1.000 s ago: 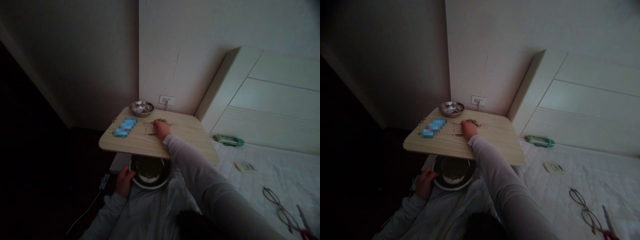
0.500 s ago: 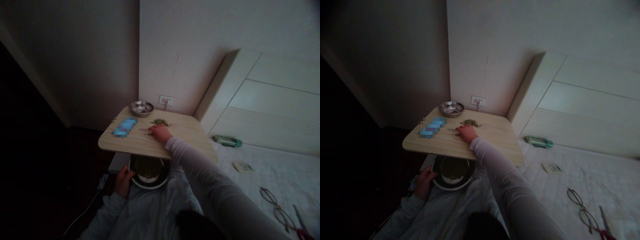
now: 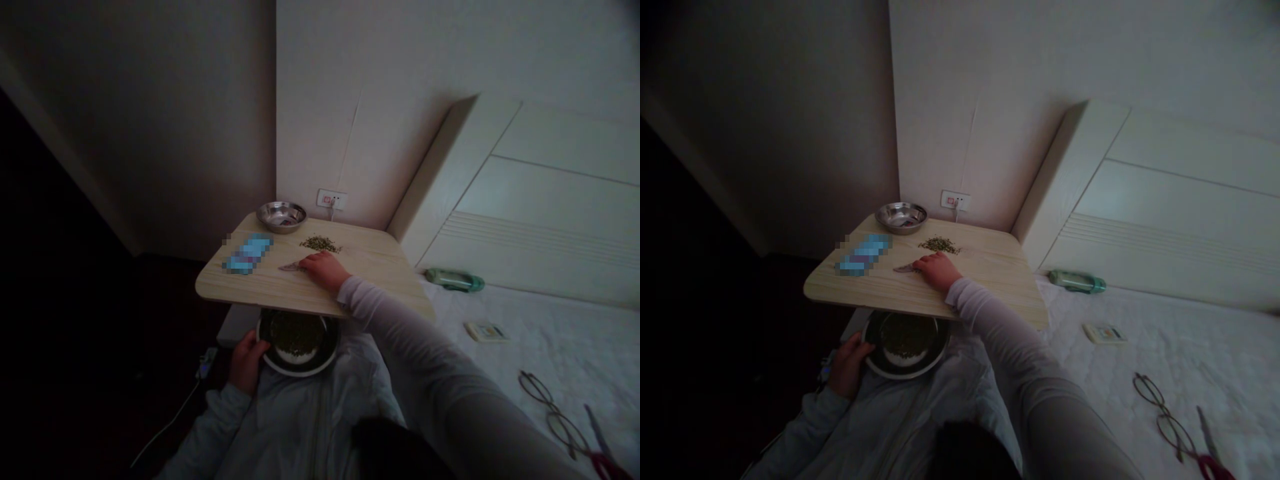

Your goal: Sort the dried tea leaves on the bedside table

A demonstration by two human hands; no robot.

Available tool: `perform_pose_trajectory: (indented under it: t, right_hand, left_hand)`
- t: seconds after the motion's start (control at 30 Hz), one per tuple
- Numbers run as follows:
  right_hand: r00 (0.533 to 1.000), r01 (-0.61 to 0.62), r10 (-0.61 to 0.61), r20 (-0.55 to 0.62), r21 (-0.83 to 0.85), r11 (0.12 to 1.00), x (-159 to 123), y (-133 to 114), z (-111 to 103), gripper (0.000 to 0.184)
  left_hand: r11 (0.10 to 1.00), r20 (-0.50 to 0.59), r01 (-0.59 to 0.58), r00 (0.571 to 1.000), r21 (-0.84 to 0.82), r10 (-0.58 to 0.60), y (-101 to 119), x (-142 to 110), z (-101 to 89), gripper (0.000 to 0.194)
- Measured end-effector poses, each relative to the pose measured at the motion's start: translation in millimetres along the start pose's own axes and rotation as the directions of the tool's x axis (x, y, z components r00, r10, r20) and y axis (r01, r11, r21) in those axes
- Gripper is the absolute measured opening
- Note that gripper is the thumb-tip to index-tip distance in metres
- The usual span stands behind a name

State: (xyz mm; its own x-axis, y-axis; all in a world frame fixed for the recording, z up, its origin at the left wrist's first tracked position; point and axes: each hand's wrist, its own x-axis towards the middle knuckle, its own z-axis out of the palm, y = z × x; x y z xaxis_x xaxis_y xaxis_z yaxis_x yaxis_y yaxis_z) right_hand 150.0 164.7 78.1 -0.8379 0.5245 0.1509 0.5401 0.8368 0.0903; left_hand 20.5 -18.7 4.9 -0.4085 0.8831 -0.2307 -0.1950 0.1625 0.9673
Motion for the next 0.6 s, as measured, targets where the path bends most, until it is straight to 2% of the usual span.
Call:
perform_pose_trajectory:
  t: [0.6]
  right_hand:
    - [0.997,0.039,-0.032,-0.073,0.088,0.995,-23,11,6,0.023]
  left_hand:
    - [0.999,0.023,-0.003,1.0,-0.036,0.004,-9,5,-3.1,0.013]
